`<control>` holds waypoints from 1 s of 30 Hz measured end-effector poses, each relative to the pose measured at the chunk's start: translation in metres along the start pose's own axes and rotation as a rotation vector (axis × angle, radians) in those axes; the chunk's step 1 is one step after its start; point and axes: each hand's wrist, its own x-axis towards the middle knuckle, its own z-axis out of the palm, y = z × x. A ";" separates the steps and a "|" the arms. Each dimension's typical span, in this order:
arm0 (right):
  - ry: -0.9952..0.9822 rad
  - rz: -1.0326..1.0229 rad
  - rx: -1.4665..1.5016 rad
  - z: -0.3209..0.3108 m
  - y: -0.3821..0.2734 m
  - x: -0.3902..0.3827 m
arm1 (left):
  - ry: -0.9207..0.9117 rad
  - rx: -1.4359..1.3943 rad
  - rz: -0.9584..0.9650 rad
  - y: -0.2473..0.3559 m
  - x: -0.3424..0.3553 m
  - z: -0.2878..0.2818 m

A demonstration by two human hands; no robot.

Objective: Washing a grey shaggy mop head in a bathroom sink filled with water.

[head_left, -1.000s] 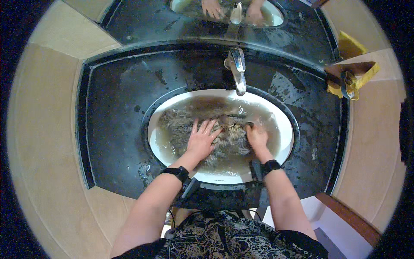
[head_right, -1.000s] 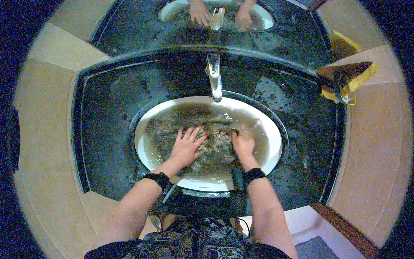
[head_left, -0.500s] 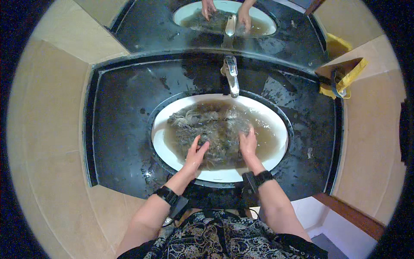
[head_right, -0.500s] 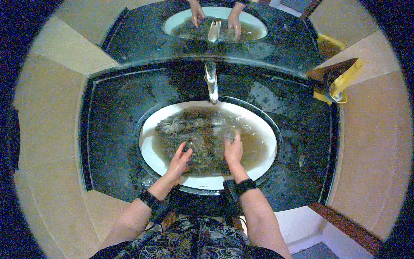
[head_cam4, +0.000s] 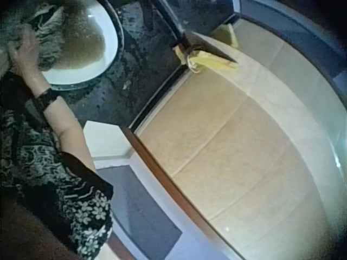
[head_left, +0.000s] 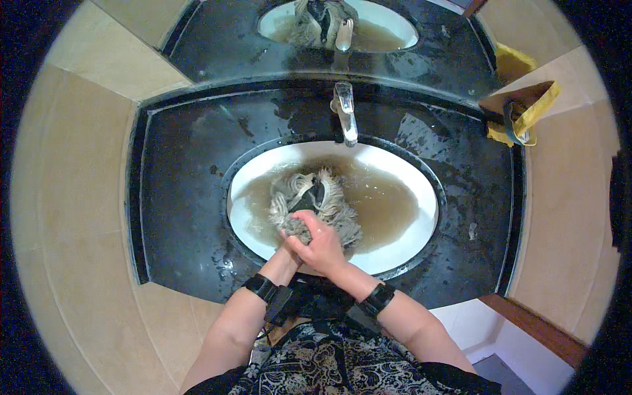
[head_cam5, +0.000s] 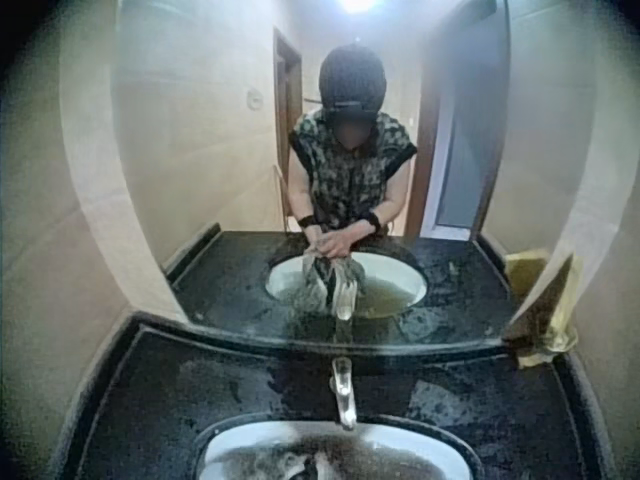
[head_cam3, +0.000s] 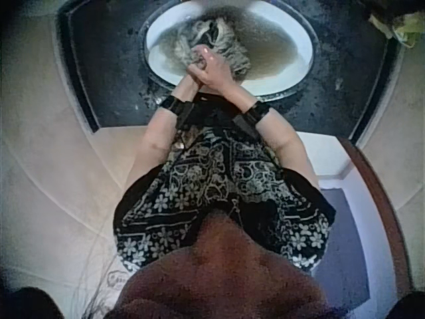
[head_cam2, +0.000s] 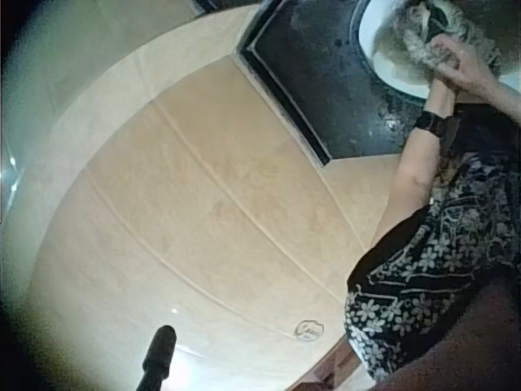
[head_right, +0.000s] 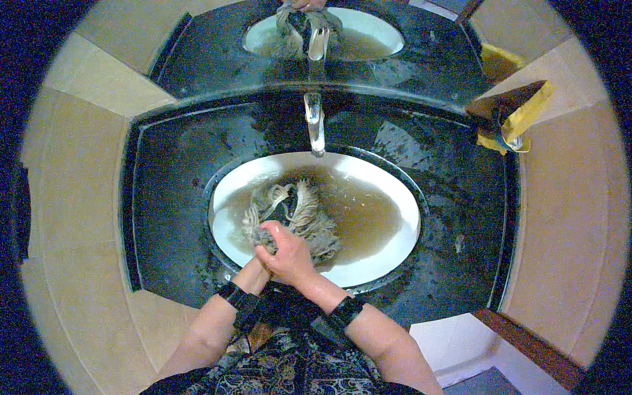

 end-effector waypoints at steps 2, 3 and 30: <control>0.003 0.007 0.000 0.002 0.024 0.002 | 0.032 0.046 -0.005 0.002 -0.008 0.004; 0.052 0.006 -0.120 -0.003 0.038 0.007 | 0.041 0.057 -0.002 0.003 -0.009 0.010; -0.154 0.208 -0.968 -0.051 0.141 0.017 | 0.274 2.244 0.245 0.043 0.012 0.044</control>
